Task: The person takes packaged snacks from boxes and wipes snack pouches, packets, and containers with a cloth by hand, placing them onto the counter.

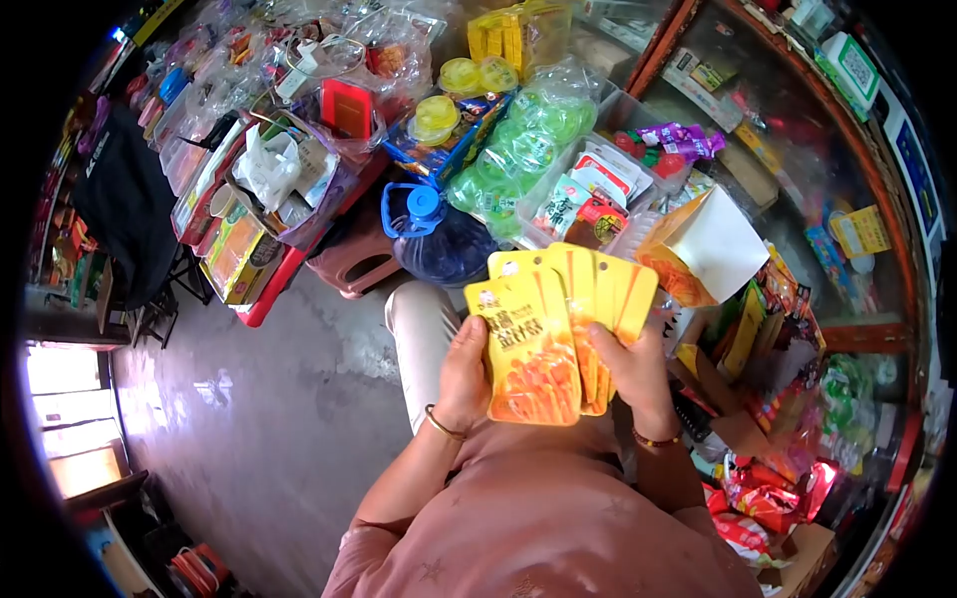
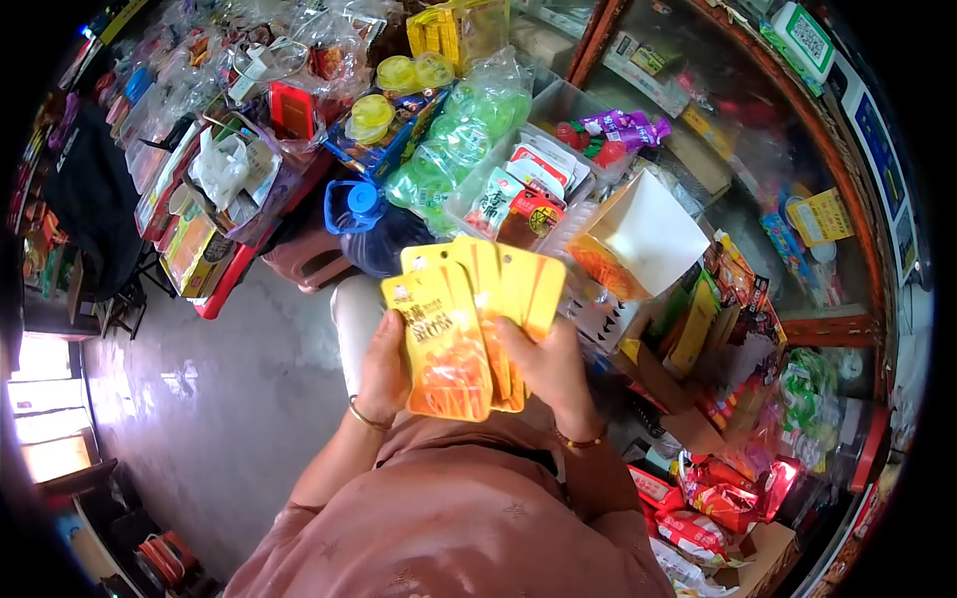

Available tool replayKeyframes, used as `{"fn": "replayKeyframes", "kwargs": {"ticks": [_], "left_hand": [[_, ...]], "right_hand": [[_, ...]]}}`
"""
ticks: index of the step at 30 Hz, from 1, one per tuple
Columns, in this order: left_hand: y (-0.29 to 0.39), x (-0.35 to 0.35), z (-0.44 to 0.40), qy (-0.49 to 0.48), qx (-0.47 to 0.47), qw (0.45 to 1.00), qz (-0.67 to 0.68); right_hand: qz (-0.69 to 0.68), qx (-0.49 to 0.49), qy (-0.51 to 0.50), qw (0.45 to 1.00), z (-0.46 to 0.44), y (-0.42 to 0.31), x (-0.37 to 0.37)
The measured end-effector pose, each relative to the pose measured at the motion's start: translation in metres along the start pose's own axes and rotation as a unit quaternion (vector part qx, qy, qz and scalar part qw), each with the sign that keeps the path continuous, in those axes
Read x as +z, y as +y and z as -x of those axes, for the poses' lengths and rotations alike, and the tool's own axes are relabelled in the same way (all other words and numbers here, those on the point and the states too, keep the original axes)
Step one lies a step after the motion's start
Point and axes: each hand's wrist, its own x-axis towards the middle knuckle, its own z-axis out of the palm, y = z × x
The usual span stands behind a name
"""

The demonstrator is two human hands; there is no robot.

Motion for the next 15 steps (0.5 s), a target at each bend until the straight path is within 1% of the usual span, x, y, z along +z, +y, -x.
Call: {"fn": "replayKeyframes", "kwargs": {"ticks": [2,3,4,5,6,7,8,9,10,12,13,14,15], "left_hand": [[0.006,-0.006,-0.002,0.065,-0.016,0.996,0.063],[0.011,-0.011,-0.003,0.072,0.001,0.996,0.049],[0.015,-0.014,-0.003,0.065,0.025,0.996,0.057],[0.019,-0.024,-0.003,0.037,0.012,0.997,0.067],[0.025,-0.025,-0.003,0.009,0.000,0.997,0.077],[0.026,-0.022,-0.002,0.011,0.001,0.997,0.079],[0.027,-0.019,0.000,0.013,0.005,0.999,0.048],[0.029,-0.012,0.002,0.014,0.008,1.000,0.018],[0.029,-0.007,0.004,0.016,0.011,1.000,0.019],[0.027,-0.001,0.005,-0.024,-0.001,0.999,0.039],[0.024,-0.001,0.005,-0.033,-0.007,0.999,0.016],[0.023,0.003,0.006,-0.035,-0.009,0.999,0.014],[0.022,0.009,0.007,-0.019,-0.007,1.000,0.007]], "right_hand": [[0.024,0.009,0.009,1.000,-0.004,-0.001,-0.013],[0.029,0.005,0.003,1.000,-0.006,0.001,-0.021],[0.032,0.002,-0.003,0.999,-0.007,0.004,-0.026],[0.003,0.055,0.012,0.998,-0.005,0.008,-0.028],[0.004,0.057,0.010,0.998,-0.004,0.010,-0.027],[0.011,0.013,0.022,1.000,-0.005,0.013,-0.025],[0.017,-0.031,0.033,0.999,-0.006,0.014,-0.022],[0.017,-0.030,0.030,0.999,-0.005,0.012,-0.021],[0.008,-0.015,0.014,1.000,-0.005,0.009,-0.019],[0.000,0.000,0.000,1.000,-0.002,0.008,-0.015],[-0.024,0.028,-0.001,0.999,-0.001,0.007,-0.013],[-0.048,0.054,-0.001,0.997,0.000,0.006,-0.010],[-0.049,0.058,-0.005,0.997,0.000,0.006,-0.008]]}}
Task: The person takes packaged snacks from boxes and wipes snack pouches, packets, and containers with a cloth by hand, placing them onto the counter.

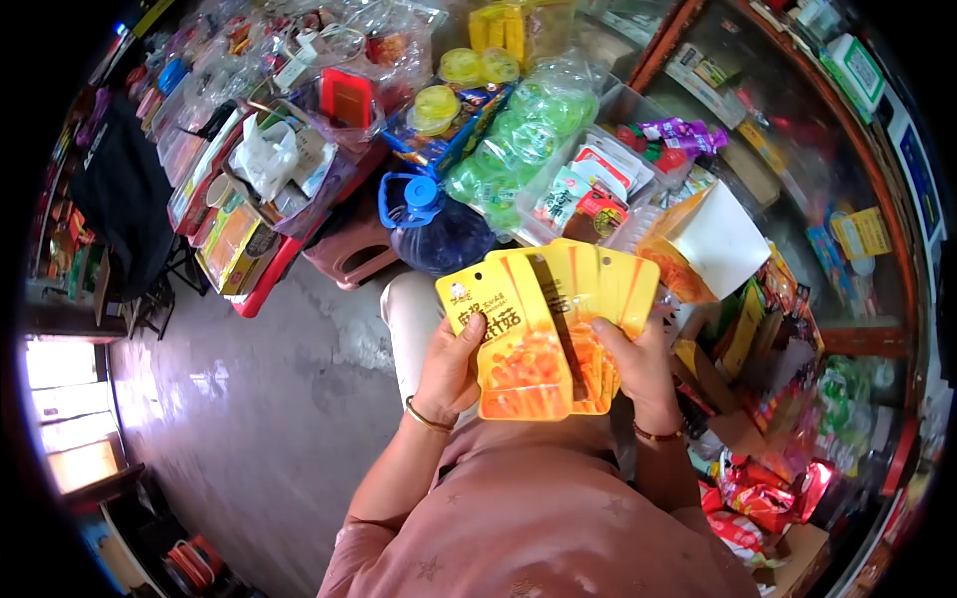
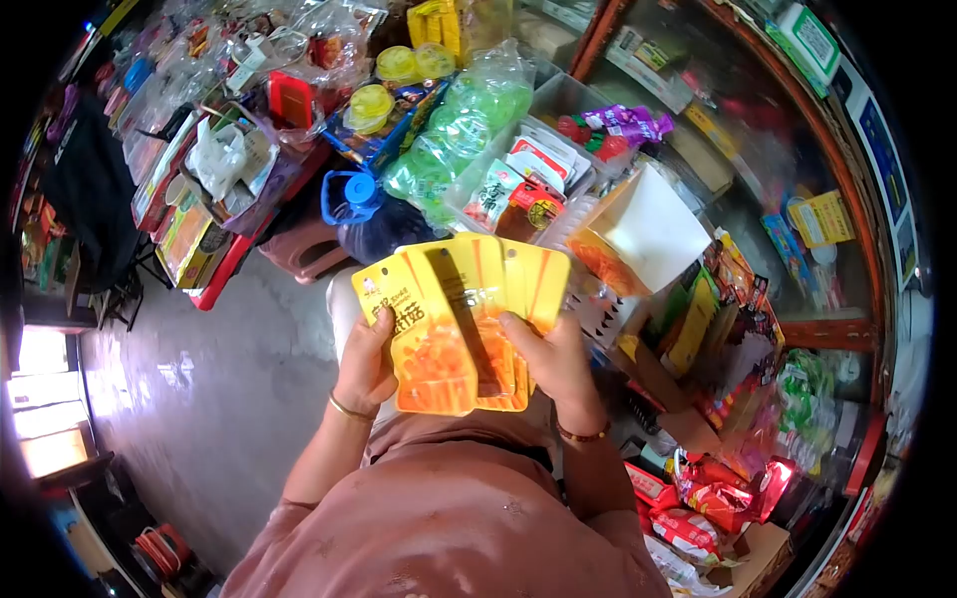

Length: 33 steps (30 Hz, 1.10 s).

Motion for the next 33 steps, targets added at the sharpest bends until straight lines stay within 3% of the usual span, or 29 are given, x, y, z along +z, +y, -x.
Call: {"fn": "replayKeyframes", "kwargs": {"ticks": [5,8,11,13,14,15,16,17,18,21,22,23,25,27,30,32,33], "left_hand": [[-0.017,0.025,-0.001,0.010,-0.006,0.997,-0.075],[-0.027,0.035,0.000,0.002,-0.038,0.997,-0.062],[-0.043,0.029,-0.003,-0.026,-0.181,0.982,-0.050],[-0.050,0.042,0.000,-0.017,-0.188,0.981,-0.044],[-0.057,0.036,0.001,-0.009,-0.185,0.982,-0.041],[-0.063,0.027,-0.001,0.003,-0.177,0.984,-0.036],[-0.063,0.022,-0.002,0.007,-0.183,0.983,-0.034],[-0.063,0.016,-0.003,0.014,-0.185,0.982,-0.031],[-0.064,0.009,-0.006,-0.004,-0.181,0.983,-0.026],[-0.062,0.006,-0.010,-0.014,-0.195,0.980,0.040],[-0.062,0.009,-0.010,-0.014,-0.188,0.981,0.043],[-0.061,0.016,-0.011,-0.014,-0.198,0.979,0.048],[-0.063,0.026,-0.012,-0.010,-0.197,0.979,0.058],[-0.064,0.032,-0.011,-0.001,-0.169,0.985,0.019],[-0.065,0.039,-0.010,0.013,-0.136,0.991,-0.005],[-0.064,0.040,-0.010,0.011,-0.141,0.990,-0.012],[-0.063,0.041,-0.011,0.005,-0.141,0.990,-0.022]], "right_hand": [[-0.053,0.057,0.000,0.997,0.002,0.015,-0.006],[-0.218,0.095,-0.010,0.971,0.009,0.020,-0.014],[-0.077,0.027,-0.008,0.997,0.021,0.043,-0.027],[0.073,0.005,-0.028,0.997,0.026,0.030,-0.049],[0.152,0.011,0.033,0.988,0.034,0.022,-0.067],[0.108,-0.058,0.167,0.978,0.041,0.028,-0.086],[0.252,-0.071,0.259,0.930,0.047,0.028,-0.124],[0.182,0.018,0.384,0.905,0.048,0.014,-0.154],[0.307,-0.135,0.438,0.834,0.052,0.032,-0.207],[0.524,-0.099,0.521,0.666,0.064,0.064,-0.341],[0.529,-0.024,0.516,0.673,0.071,0.087,-0.379],[0.529,-0.031,0.512,0.676,0.073,0.100,-0.393],[0.542,0.145,0.510,0.652,0.076,0.116,-0.402],[0.608,0.170,0.454,0.629,0.084,0.120,-0.401],[0.621,0.114,0.467,0.620,0.104,0.132,-0.415],[0.482,0.221,0.517,0.672,0.115,0.093,-0.387],[0.610,0.065,0.496,0.615,0.135,0.121,-0.403]]}}
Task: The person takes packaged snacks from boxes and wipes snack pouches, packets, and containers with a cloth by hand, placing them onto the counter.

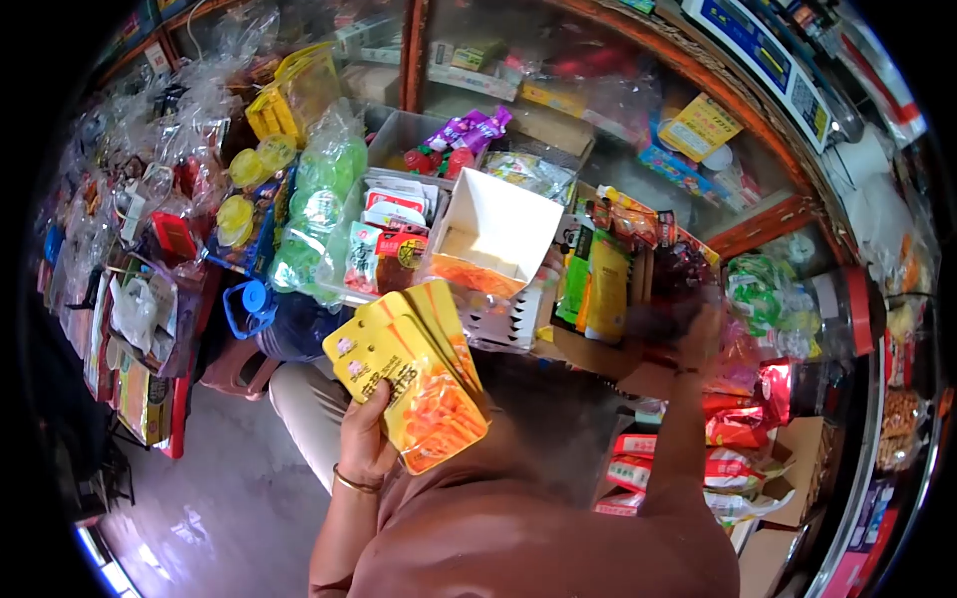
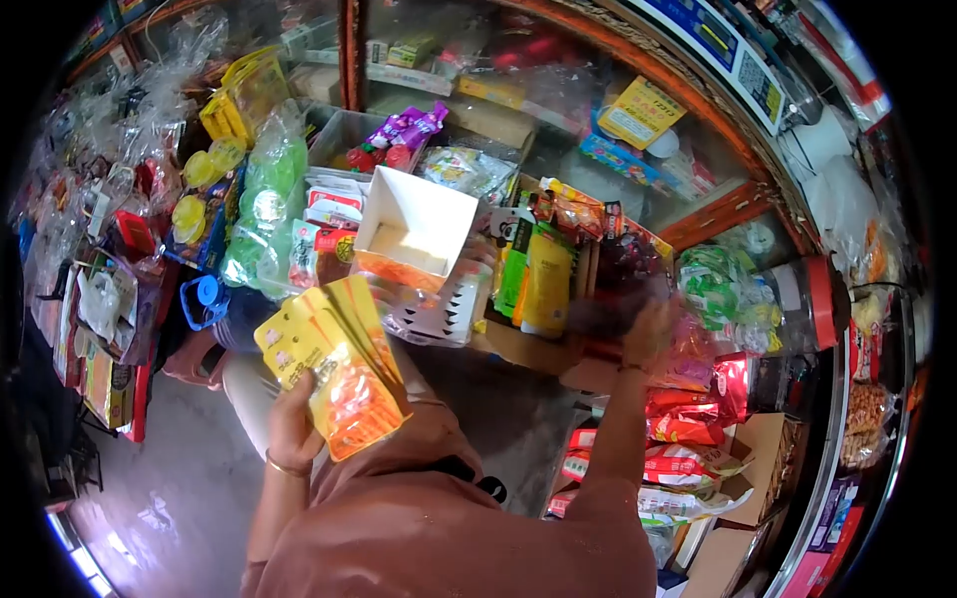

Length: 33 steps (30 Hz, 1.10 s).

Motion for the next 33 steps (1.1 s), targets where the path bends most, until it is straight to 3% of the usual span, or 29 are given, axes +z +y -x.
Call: {"fn": "replayKeyframes", "kwargs": {"ticks": [1,2,3,4,5,6,7,8,9,10,11,12,13,14,15,16,17,19,21,22,23,25,26,29,30,32,33], "left_hand": [[0.003,0.003,0.000,0.000,-0.010,1.000,-0.010],[0.007,0.009,0.002,-0.017,-0.019,0.999,-0.026],[0.008,0.010,0.001,-0.017,-0.016,0.999,-0.041],[0.008,0.010,0.000,-0.016,-0.012,0.998,-0.061],[0.010,0.010,-0.001,-0.020,-0.011,0.998,-0.066],[0.010,0.010,-0.002,-0.028,-0.012,0.997,-0.069],[0.009,0.008,-0.004,-0.048,-0.018,0.997,-0.055],[0.009,0.010,-0.004,-0.058,-0.024,0.997,-0.037],[0.010,0.011,-0.004,-0.066,-0.018,0.997,-0.047],[0.010,0.012,-0.003,-0.075,-0.013,0.995,-0.057],[0.009,0.015,-0.002,-0.071,-0.007,0.996,-0.054],[0.008,0.018,0.001,-0.068,-0.004,0.995,-0.075],[0.009,0.017,0.004,-0.065,-0.001,0.993,-0.097],[0.008,-0.003,0.006,-0.139,0.012,0.971,-0.196],[0.003,-0.002,0.016,-0.103,0.198,0.900,-0.375],[0.006,-0.001,0.023,-0.086,0.284,0.839,-0.456],[0.009,0.000,0.031,-0.050,0.366,0.764,-0.529],[0.033,-0.008,0.041,-0.080,0.305,0.720,-0.618],[0.043,-0.014,0.049,-0.042,0.203,0.768,-0.606],[0.047,-0.010,0.057,-0.006,0.125,0.830,-0.543],[0.054,-0.003,0.060,-0.007,0.128,0.829,-0.544],[0.061,0.004,0.063,-0.008,-0.014,0.865,-0.502],[0.058,-0.003,0.062,-0.006,-0.014,0.866,-0.500],[0.051,-0.020,0.057,-0.075,0.106,0.866,-0.483],[0.054,-0.019,0.059,-0.071,0.105,0.867,-0.482],[0.062,-0.016,0.064,-0.168,0.197,0.800,-0.541],[0.066,-0.017,0.075,-0.188,0.200,0.807,-0.522]], "right_hand": [[0.034,-0.170,0.120,0.978,0.004,0.041,0.016],[-0.192,-0.079,0.072,0.976,-0.012,0.047,0.012],[-0.383,0.045,0.048,0.922,-0.015,0.009,-0.016],[-0.566,0.157,0.024,0.809,-0.013,-0.054,-0.059],[-0.657,0.190,0.009,0.730,-0.012,-0.101,-0.092],[-0.705,0.184,-0.016,0.685,-0.007,-0.144,-0.126],[-0.508,-0.025,0.046,0.860,-0.003,-0.159,-0.134],[-0.251,-0.237,0.109,0.932,0.002,-0.176,-0.145],[-0.127,-0.299,0.128,0.937,0.016,-0.202,-0.165],[-0.266,-0.284,0.045,0.920,0.037,-0.240,-0.175],[-0.487,-0.206,-0.111,0.841,0.064,-0.280,-0.179],[-0.593,-0.153,-0.228,0.757,0.089,-0.315,-0.184],[-0.600,-0.189,-0.295,0.719,0.112,-0.346,-0.185],[-0.499,-0.383,-0.278,0.726,0.126,-0.377,-0.179],[-0.428,-0.482,-0.234,0.728,0.133,-0.393,-0.173],[-0.351,-0.570,-0.186,0.719,0.140,-0.404,-0.167],[-0.355,-0.575,-0.190,0.712,0.143,-0.411,-0.161],[-0.373,-0.583,-0.182,0.698,0.152,-0.426,-0.153],[-0.407,-0.561,-0.154,0.704,0.157,-0.441,-0.154],[-0.419,-0.554,-0.130,0.707,0.156,-0.447,-0.153],[-0.418,-0.556,-0.127,0.707,0.153,-0.452,-0.152],[-0.469,-0.500,-0.167,0.709,0.151,-0.455,-0.150],[-0.470,-0.500,-0.170,0.707,0.150,-0.458,-0.148],[-0.488,-0.461,-0.173,0.721,0.146,-0.464,-0.138],[-0.451,-0.426,-0.246,0.745,0.139,-0.465,-0.148],[-0.383,-0.390,-0.294,0.784,0.125,-0.463,-0.134],[-0.352,-0.401,-0.339,0.775,0.120,-0.460,-0.124]]}}
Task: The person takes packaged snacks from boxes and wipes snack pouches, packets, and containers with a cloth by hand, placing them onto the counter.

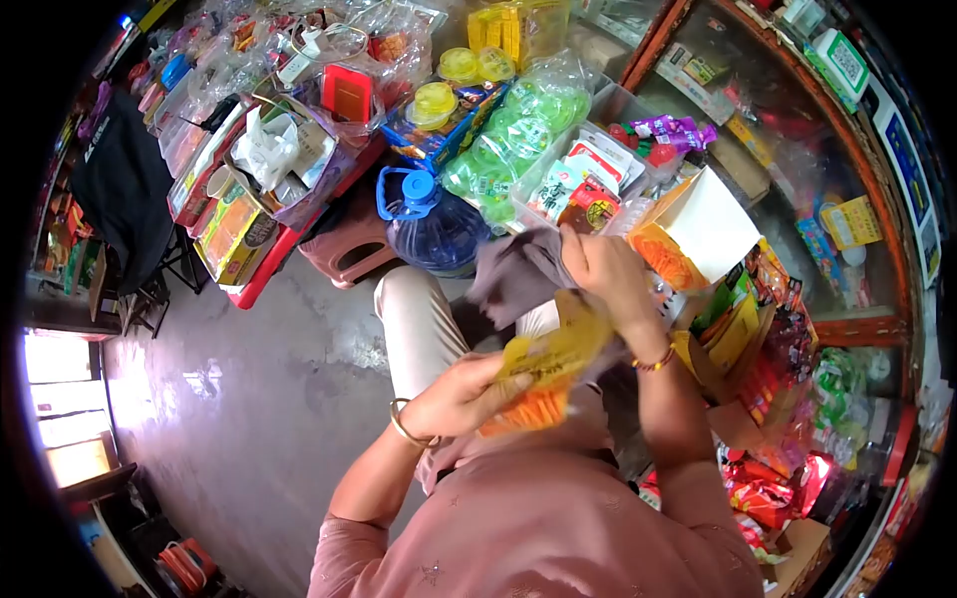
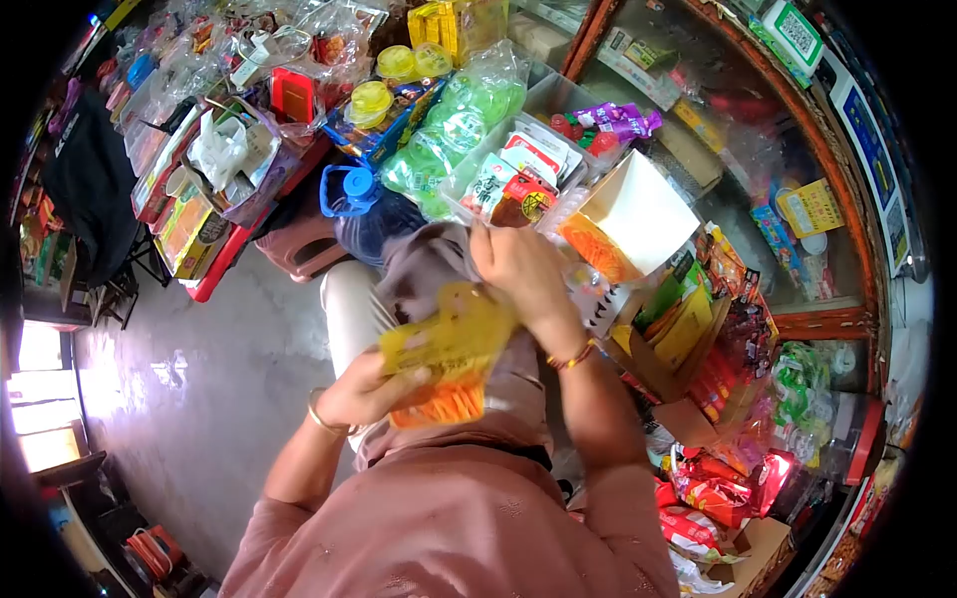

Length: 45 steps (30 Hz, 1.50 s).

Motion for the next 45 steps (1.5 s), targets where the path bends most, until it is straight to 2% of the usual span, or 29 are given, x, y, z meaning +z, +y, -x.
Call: {"fn": "replayKeyframes", "kwargs": {"ticks": [1,2,3,4,5,6,7,8,9,11,13,14,15,18,19,21,22,25,27,29,30,33,35,37,39,41,43,44,45], "left_hand": [[0.008,-0.003,0.005,0.001,-0.004,1.000,-0.001],[0.016,-0.006,0.009,0.061,-0.022,0.990,0.125],[0.020,-0.009,0.011,0.123,-0.034,0.960,0.249],[0.021,-0.019,0.011,0.130,-0.037,0.931,0.338],[0.010,-0.028,0.014,0.138,-0.022,0.920,0.365],[0.003,-0.031,0.013,0.185,-0.016,0.912,0.365],[-0.002,-0.032,0.012,0.228,-0.011,0.903,0.364],[-0.004,-0.033,0.011,0.231,-0.040,0.887,0.396],[-0.006,-0.032,0.008,0.236,-0.039,0.888,0.394],[-0.012,-0.026,-0.003,0.262,-0.043,0.865,0.425],[-0.020,-0.019,-0.011,0.268,-0.055,0.851,0.448],[-0.031,-0.014,-0.010,0.293,-0.045,0.919,0.262],[-0.039,-0.006,-0.010,0.306,-0.031,0.949,0.065],[-0.026,0.003,-0.011,0.311,-0.154,0.915,0.208],[-0.012,-0.003,-0.009,0.293,-0.254,0.874,0.292],[-0.006,0.001,-0.014,0.303,-0.086,0.908,0.275],[-0.012,0.001,-0.014,0.307,-0.082,0.923,0.216],[-0.031,-0.014,0.009,0.266,-0.135,0.949,0.102],[-0.022,-0.024,0.014,0.229,-0.147,0.956,0.104],[-0.009,-0.034,0.018,0.199,-0.154,0.965,0.074],[-0.007,-0.038,0.021,0.171,-0.174,0.968,0.049],[-0.015,-0.045,0.026,0.137,-0.147,0.979,0.020],[-0.015,-0.045,0.030,0.129,-0.203,0.970,0.031],[0.005,-0.045,0.027,0.115,-0.283,0.951,0.048],[-0.009,-0.050,0.030,0.118,-0.241,0.963,0.018],[-0.007,-0.057,0.030,0.106,-0.106,0.977,-0.152],[-0.022,-0.056,0.025,0.072,-0.068,0.979,-0.180],[-0.024,-0.052,0.020,0.068,-0.012,0.985,-0.157],[-0.001,-0.044,0.018,0.079,-0.103,0.958,-0.256]], "right_hand": [[0.007,0.014,-0.056,0.998,0.002,0.012,0.004],[0.023,0.037,-0.105,0.993,0.005,0.030,0.018],[-0.037,-0.042,-0.028,0.998,0.011,0.038,0.013],[-0.083,-0.128,0.043,0.987,0.018,0.046,0.009],[-0.041,-0.077,0.056,0.995,0.017,0.063,0.018],[-0.175,0.030,0.060,0.982,0.011,0.051,0.007],[-0.303,0.140,0.061,0.941,0.007,0.030,-0.011],[-0.341,0.162,0.115,0.919,0.007,0.013,-0.025],[-0.345,0.159,0.111,0.919,0.009,-0.004,-0.034],[-0.544,0.054,0.100,0.832,0.016,-0.037,-0.035],[-0.292,-0.105,0.052,0.949,0.025,-0.056,-0.016],[-0.158,-0.196,0.038,0.967,0.025,-0.066,-0.005],[-0.005,-0.288,-0.002,0.958,0.018,-0.076,0.006],[0.024,-0.308,0.047,0.950,0.007,-0.074,0.029],[0.016,-0.291,0.056,0.955,0.002,-0.070,0.031],[-0.010,-0.239,0.100,0.966,-0.007,-0.066,0.034],[-0.037,-0.189,0.104,0.976,-0.010,-0.060,0.035],[-0.145,-0.124,-0.062,0.980,-0.013,-0.042,0.038],[-0.245,-0.225,-0.093,0.938,-0.013,-0.030,0.040],[-0.249,-0.214,-0.200,0.923,-0.011,-0.024,0.028],[-0.285,-0.152,-0.272,0.906,-0.008,-0.020,0.028],[-0.192,-0.105,-0.352,0.910,-0.005,-0.034,-0.006],[-0.233,-0.163,-0.268,0.920,0.003,-0.009,0.015],[-0.184,-0.131,-0.276,0.934,0.003,-0.014,0.001],[-0.245,-0.129,-0.220,0.936,0.000,-0.005,-0.003],[-0.397,-0.105,-0.124,0.903,-0.003,0.028,0.015],[-0.370,-0.019,-0.145,0.918,0.007,-0.016,-0.006],[-0.232,-0.185,-0.116,0.948,0.003,-0.036,0.011],[-0.086,-0.340,-0.074,0.934,0.003,-0.051,0.028]]}}
